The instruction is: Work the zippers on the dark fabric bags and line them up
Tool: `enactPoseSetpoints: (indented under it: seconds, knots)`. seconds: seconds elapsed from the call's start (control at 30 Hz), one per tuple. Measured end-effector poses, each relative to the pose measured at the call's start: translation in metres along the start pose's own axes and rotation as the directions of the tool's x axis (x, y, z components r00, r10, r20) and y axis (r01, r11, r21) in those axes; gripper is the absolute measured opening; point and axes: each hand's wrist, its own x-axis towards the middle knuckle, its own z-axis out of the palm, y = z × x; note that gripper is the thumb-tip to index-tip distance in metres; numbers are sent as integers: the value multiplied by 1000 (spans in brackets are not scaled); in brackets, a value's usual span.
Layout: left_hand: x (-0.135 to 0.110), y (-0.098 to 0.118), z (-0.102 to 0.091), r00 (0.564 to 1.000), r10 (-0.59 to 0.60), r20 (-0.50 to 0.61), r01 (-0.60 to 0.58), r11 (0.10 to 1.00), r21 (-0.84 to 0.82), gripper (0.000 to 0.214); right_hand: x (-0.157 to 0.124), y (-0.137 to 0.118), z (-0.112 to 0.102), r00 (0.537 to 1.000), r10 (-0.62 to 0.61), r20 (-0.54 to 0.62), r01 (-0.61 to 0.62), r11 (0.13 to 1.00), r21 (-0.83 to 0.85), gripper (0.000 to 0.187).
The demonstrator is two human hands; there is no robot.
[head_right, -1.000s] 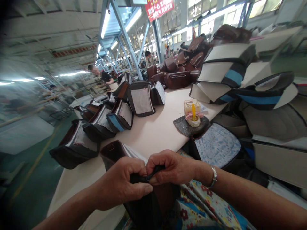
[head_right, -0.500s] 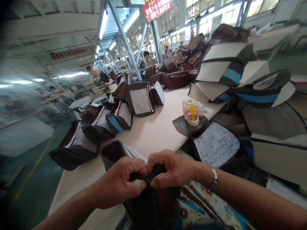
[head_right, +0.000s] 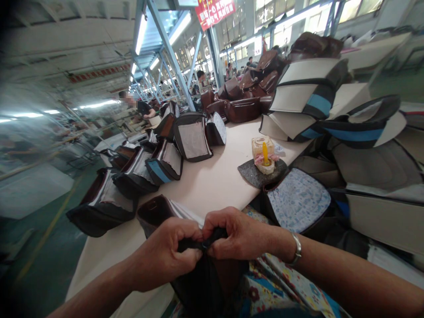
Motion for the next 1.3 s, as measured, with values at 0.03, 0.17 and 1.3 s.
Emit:
enactPoseSetpoints:
  seconds: [0.03,0.17,1.3]
  knots:
    - [0,0,0,1000,-11,2,11,1000,-9,9,0,0,0,1000,-1,-2,1,1000,8,16]
    - [1,0,4,997,-53,-48,55,998,23,21,0,0,1,999,-34,-10,33,999,-3,15]
    - [0,0,8,995,-79,-54,76,996,-53,23,-2,11,0,999,26,23,-30,977,211,19]
